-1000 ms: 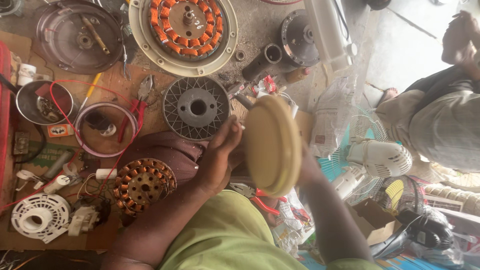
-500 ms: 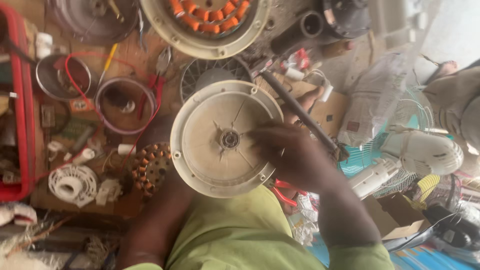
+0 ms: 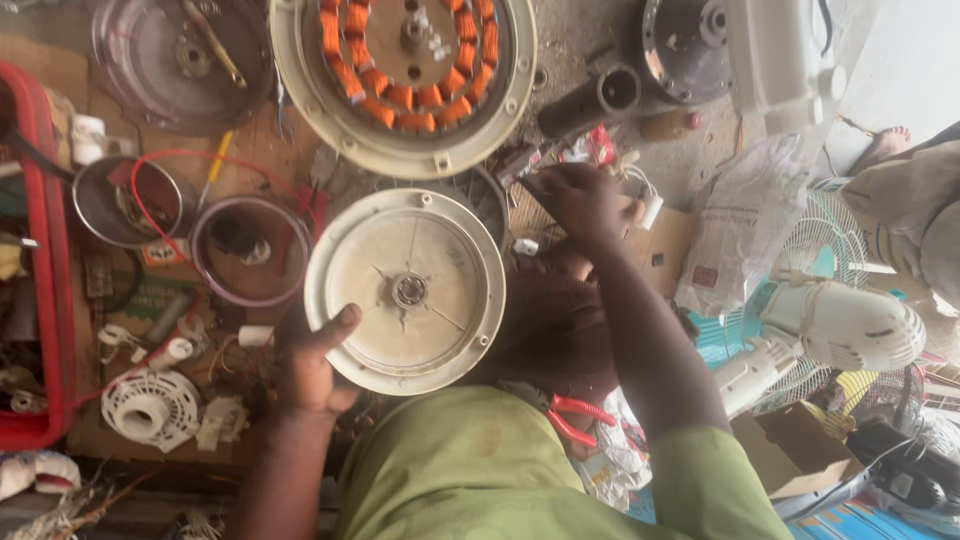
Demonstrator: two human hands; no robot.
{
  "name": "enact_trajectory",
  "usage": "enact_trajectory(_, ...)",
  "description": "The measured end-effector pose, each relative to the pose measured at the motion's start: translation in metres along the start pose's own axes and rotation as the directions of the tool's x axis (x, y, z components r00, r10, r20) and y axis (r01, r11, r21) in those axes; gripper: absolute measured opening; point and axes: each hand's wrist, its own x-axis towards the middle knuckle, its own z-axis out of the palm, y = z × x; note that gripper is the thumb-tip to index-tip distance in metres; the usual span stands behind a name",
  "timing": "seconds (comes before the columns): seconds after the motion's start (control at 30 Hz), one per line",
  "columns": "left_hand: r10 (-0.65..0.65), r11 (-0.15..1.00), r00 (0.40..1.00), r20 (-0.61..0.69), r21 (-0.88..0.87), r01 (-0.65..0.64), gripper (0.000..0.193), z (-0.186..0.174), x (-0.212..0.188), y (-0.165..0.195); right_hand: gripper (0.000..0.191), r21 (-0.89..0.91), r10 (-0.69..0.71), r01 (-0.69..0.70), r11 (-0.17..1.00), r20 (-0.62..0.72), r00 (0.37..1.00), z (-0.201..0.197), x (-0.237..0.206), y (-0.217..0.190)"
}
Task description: The person repairs an electric fan motor by stripping and connecting wires to the stator, inserting the stator into the motor housing, and lubricating the bearing. They use pliers, a hammer, and a lubricant bottle during the process.
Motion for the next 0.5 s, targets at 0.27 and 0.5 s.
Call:
enact_trajectory(0.27,0.089,0.921,0.915,-0.394,0.383,0.075,0.039,0.038,0.026,0.002,0.032,0.004,0.118,-0.118,0.993,-0.097,0.988,0.053,0.103,-0.052)
enact_trajectory(0.5,0.017,0.839,0.928,-0.371,0.510,0.189,0.040,0.044,0.044,0.016,0.032,-0.123,0.068,-0.051,0.991,0.144,0.987,0.073,0.144,-0.106)
